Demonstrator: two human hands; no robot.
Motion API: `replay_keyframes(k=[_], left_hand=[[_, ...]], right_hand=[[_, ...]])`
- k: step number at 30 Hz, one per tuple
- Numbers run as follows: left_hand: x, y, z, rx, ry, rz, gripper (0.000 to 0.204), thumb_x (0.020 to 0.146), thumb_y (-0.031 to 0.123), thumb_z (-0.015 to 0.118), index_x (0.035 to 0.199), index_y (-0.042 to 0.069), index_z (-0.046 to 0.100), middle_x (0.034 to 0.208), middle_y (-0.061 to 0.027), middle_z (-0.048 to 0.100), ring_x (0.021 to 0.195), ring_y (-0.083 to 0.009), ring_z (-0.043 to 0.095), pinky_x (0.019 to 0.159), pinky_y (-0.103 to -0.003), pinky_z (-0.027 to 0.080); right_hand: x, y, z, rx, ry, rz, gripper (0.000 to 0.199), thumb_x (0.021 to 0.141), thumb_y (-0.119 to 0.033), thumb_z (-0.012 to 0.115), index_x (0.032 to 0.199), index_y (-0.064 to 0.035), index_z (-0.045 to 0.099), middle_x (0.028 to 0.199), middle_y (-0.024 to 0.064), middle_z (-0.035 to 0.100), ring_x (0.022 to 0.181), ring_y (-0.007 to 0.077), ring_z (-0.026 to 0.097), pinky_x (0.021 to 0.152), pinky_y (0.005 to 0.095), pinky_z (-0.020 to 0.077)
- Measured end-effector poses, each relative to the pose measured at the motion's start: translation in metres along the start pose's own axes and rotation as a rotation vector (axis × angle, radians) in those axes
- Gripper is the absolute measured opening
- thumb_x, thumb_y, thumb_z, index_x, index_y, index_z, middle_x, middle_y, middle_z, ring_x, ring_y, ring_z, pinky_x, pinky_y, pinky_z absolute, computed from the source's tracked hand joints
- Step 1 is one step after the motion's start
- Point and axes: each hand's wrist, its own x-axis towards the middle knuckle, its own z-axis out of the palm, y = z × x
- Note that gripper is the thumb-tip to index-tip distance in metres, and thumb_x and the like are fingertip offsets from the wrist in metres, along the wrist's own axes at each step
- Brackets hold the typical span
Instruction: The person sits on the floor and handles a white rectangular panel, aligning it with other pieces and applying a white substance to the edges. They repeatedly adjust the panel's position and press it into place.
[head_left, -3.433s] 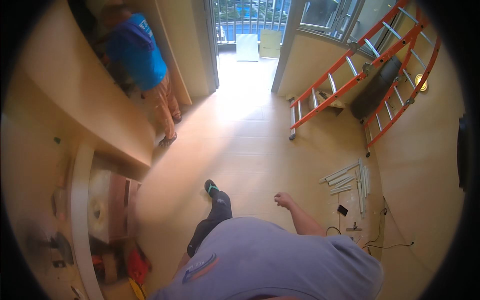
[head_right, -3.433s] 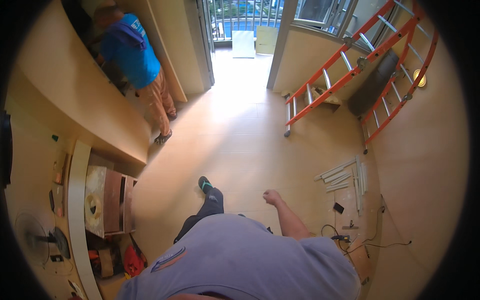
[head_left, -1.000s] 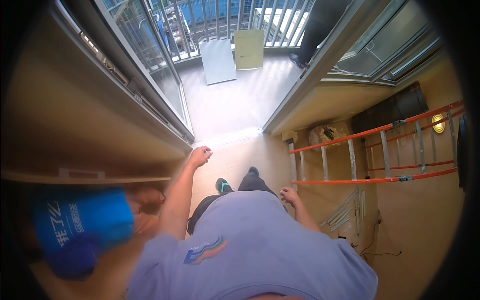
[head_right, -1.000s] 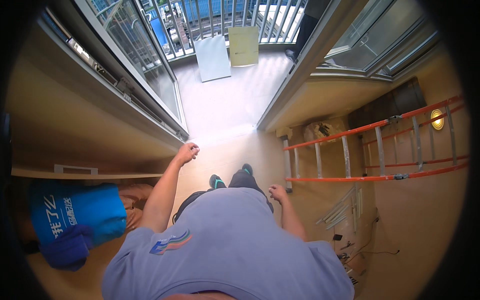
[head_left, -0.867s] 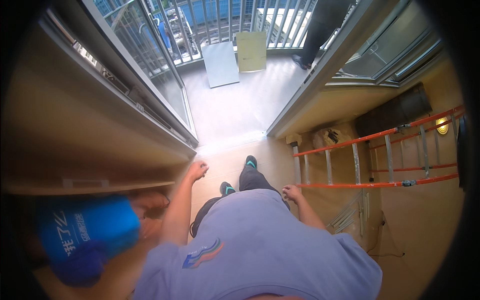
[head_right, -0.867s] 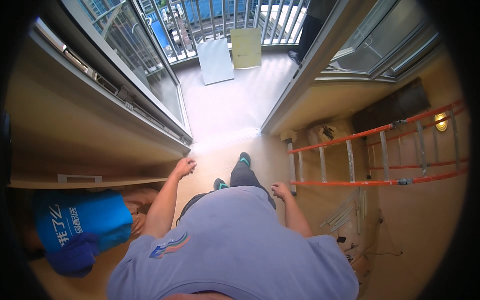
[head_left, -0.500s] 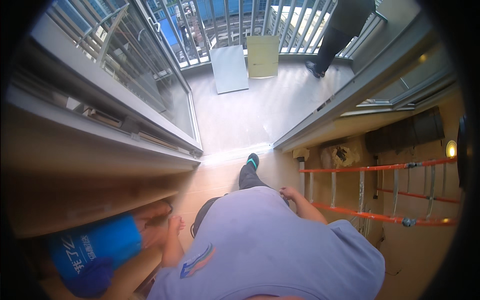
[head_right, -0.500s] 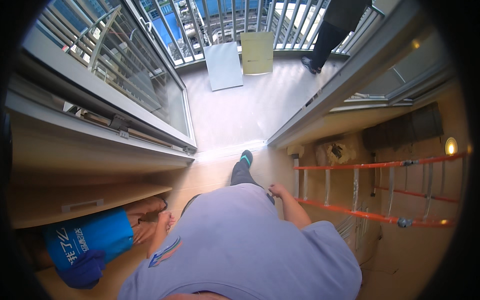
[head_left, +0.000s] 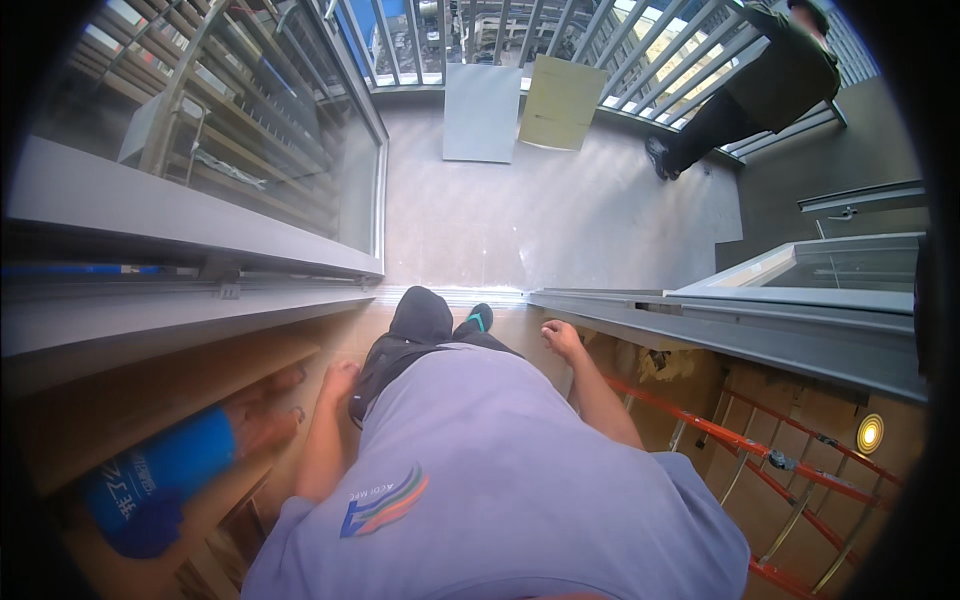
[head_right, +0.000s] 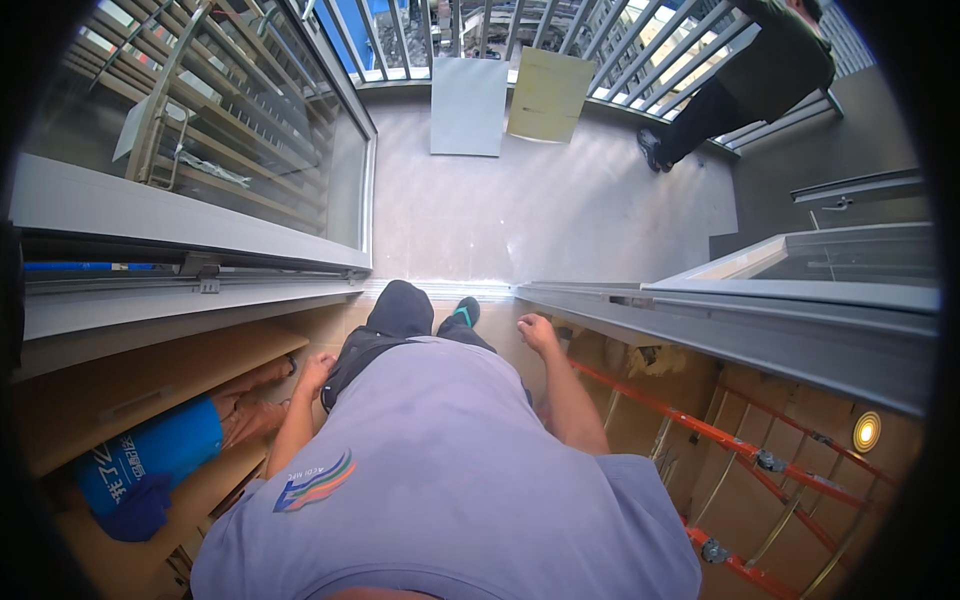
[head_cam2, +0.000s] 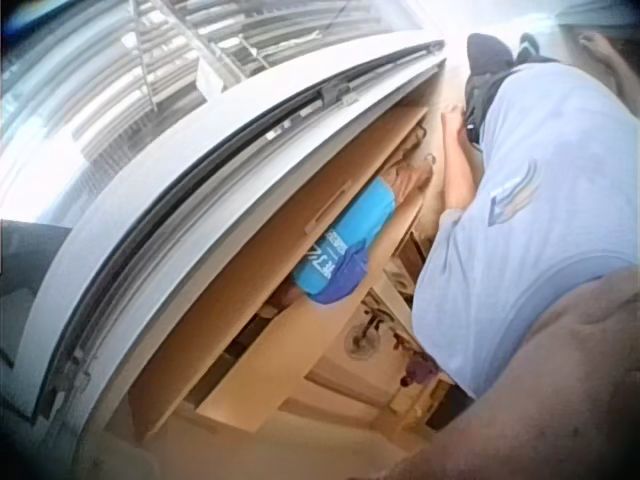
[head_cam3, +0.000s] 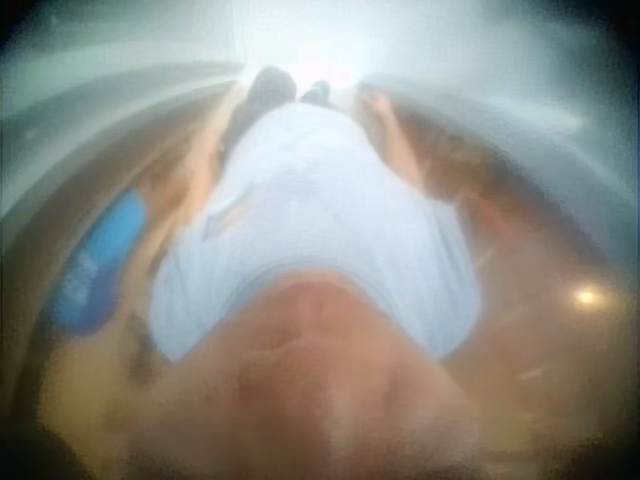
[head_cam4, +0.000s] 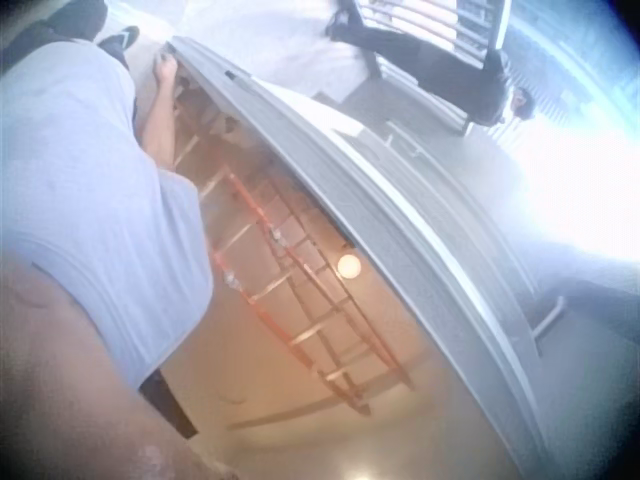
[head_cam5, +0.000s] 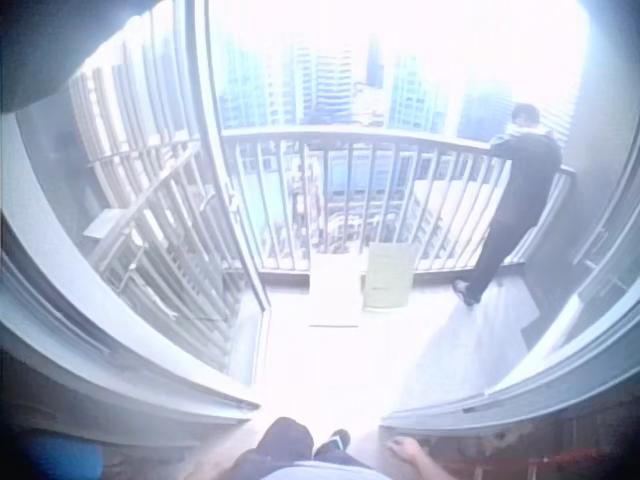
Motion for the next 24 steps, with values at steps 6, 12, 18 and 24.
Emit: replay_keyframes(k=[6,12,18,24], left_hand=[[0.067,0.118,-0.008,0.053,-0.100,-0.164,0.021,0.094,0.022,0.064,0.101,0.003,0.069,0.079,-0.0075,0.066,0.066,-0.0171,0.062,0.057,-0.031,0.052],[0.205,0.167,-0.005,0.416,-0.309,-0.232,0.020,0.088,0.017,0.065,0.086,-0.002,0.072,0.071,-0.0133,0.068,0.065,-0.0219,0.070,0.054,-0.042,0.058],[0.369,0.341,-0.020,0.325,-0.263,-0.006,0.023,0.094,0.022,0.064,0.105,0.002,0.066,0.078,-0.0096,0.067,0.056,-0.0190,0.063,0.046,-0.034,0.048],[0.450,0.549,0.033,0.326,-0.308,0.285,0.026,0.093,0.021,0.063,0.109,0.001,0.066,0.082,-0.0097,0.068,0.063,-0.0183,0.065,0.054,-0.031,0.050]], right_hand=[[-0.002,0.038,0.004,0.044,0.060,0.118,0.031,0.090,-0.020,0.063,0.114,-0.0013,0.070,0.097,0.0115,0.073,0.079,0.0198,0.069,0.070,0.0339,0.0555],[-0.012,0.019,0.002,0.206,0.216,0.242,0.022,0.088,-0.017,0.064,0.101,-0.0026,0.073,0.085,0.0078,0.071,0.066,0.0154,0.064,0.063,0.0316,0.0532],[0.032,-0.058,0.018,0.427,0.288,0.381,0.018,0.088,-0.016,0.064,0.098,-0.0048,0.074,0.085,0.0064,0.071,0.067,0.0148,0.064,0.059,0.0309,0.0512],[0.136,-0.075,0.020,0.394,0.397,0.148,0.031,0.087,-0.023,0.068,0.111,-0.0042,0.074,0.101,0.0121,0.074,0.092,0.0217,0.069,0.080,0.0362,0.0536]])
